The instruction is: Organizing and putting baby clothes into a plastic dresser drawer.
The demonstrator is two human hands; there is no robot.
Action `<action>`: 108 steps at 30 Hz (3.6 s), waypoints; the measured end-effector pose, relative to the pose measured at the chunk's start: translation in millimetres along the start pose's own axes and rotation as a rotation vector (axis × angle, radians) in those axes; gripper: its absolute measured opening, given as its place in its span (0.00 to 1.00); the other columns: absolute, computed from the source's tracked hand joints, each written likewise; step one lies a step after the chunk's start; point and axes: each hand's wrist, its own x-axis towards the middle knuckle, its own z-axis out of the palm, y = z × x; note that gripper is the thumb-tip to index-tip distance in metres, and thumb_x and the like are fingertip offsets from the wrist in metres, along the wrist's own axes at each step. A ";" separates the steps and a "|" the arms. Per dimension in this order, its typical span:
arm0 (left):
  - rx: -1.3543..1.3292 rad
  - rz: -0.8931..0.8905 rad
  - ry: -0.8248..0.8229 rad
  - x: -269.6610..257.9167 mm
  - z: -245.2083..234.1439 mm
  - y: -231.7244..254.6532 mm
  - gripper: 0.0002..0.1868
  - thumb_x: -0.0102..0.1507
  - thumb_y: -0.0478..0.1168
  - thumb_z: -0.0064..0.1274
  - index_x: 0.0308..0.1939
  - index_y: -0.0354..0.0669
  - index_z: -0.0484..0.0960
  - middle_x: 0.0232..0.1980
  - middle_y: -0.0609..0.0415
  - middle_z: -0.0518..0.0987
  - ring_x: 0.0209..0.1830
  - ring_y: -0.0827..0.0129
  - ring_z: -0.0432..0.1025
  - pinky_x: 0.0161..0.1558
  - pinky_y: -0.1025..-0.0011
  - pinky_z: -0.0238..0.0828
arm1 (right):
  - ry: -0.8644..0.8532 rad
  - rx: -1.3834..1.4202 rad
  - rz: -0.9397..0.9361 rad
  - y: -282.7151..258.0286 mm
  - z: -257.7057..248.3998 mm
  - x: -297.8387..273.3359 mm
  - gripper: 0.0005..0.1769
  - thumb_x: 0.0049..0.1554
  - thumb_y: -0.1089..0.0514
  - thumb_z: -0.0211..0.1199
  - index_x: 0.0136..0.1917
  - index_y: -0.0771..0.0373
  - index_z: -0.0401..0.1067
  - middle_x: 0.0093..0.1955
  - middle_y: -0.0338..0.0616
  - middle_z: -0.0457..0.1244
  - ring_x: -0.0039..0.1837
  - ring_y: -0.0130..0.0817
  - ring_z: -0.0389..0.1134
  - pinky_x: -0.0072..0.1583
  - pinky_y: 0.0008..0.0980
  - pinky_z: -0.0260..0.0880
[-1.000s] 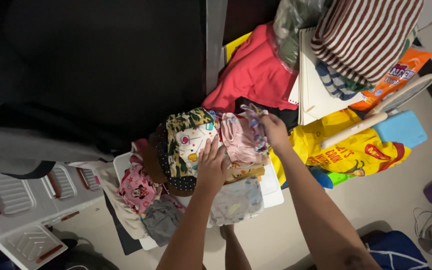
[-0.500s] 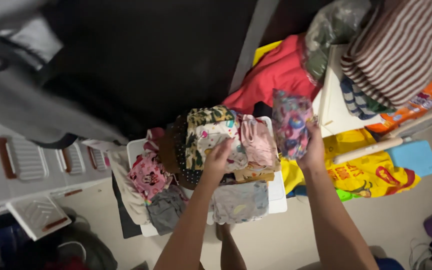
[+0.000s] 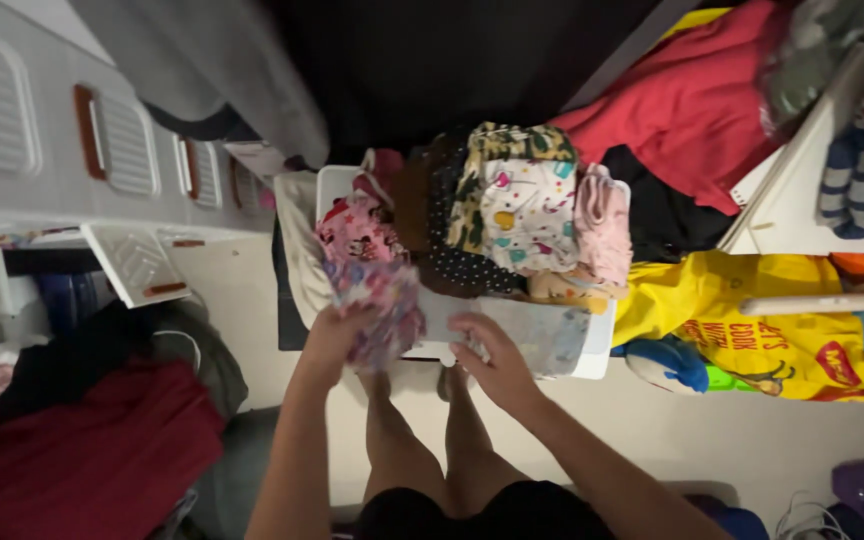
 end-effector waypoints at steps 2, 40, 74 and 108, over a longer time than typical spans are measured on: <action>0.087 0.035 0.035 12.4 -32.4 -42.7 0.14 0.58 0.42 0.64 0.43 0.37 0.84 0.31 0.57 0.80 0.25 0.73 0.71 0.26 0.70 0.67 | -0.049 0.095 0.246 22.8 23.8 -6.7 0.22 0.60 0.56 0.67 0.66 0.60 0.72 0.65 0.50 0.65 0.67 0.41 0.66 0.66 0.37 0.66; 1.008 1.200 -0.021 24.3 217.1 36.5 0.18 0.65 0.42 0.56 0.59 0.44 0.79 0.63 0.48 0.75 0.58 0.49 0.70 0.56 0.52 0.67 | 0.834 -0.571 0.061 60.9 -139.4 46.6 0.19 0.57 0.62 0.65 0.60 0.67 0.66 0.58 0.54 0.61 0.61 0.50 0.64 0.62 0.41 0.66; 1.317 1.148 0.069 93.6 250.1 -3.1 0.33 0.67 0.50 0.51 0.76 0.54 0.64 0.84 0.54 0.49 0.83 0.43 0.42 0.74 0.38 0.42 | 0.412 -0.595 0.488 143.3 -191.1 110.3 0.29 0.52 0.52 0.68 0.65 0.63 0.70 0.54 0.58 0.69 0.53 0.55 0.72 0.51 0.49 0.72; 0.459 0.801 0.067 139.5 219.3 44.0 0.31 0.59 0.39 0.63 0.64 0.35 0.71 0.42 0.47 0.79 0.36 0.63 0.75 0.39 0.68 0.73 | 0.617 0.214 0.848 180.6 -203.7 95.1 0.12 0.49 0.59 0.74 0.43 0.67 0.76 0.31 0.45 0.67 0.30 0.32 0.69 0.34 0.33 0.69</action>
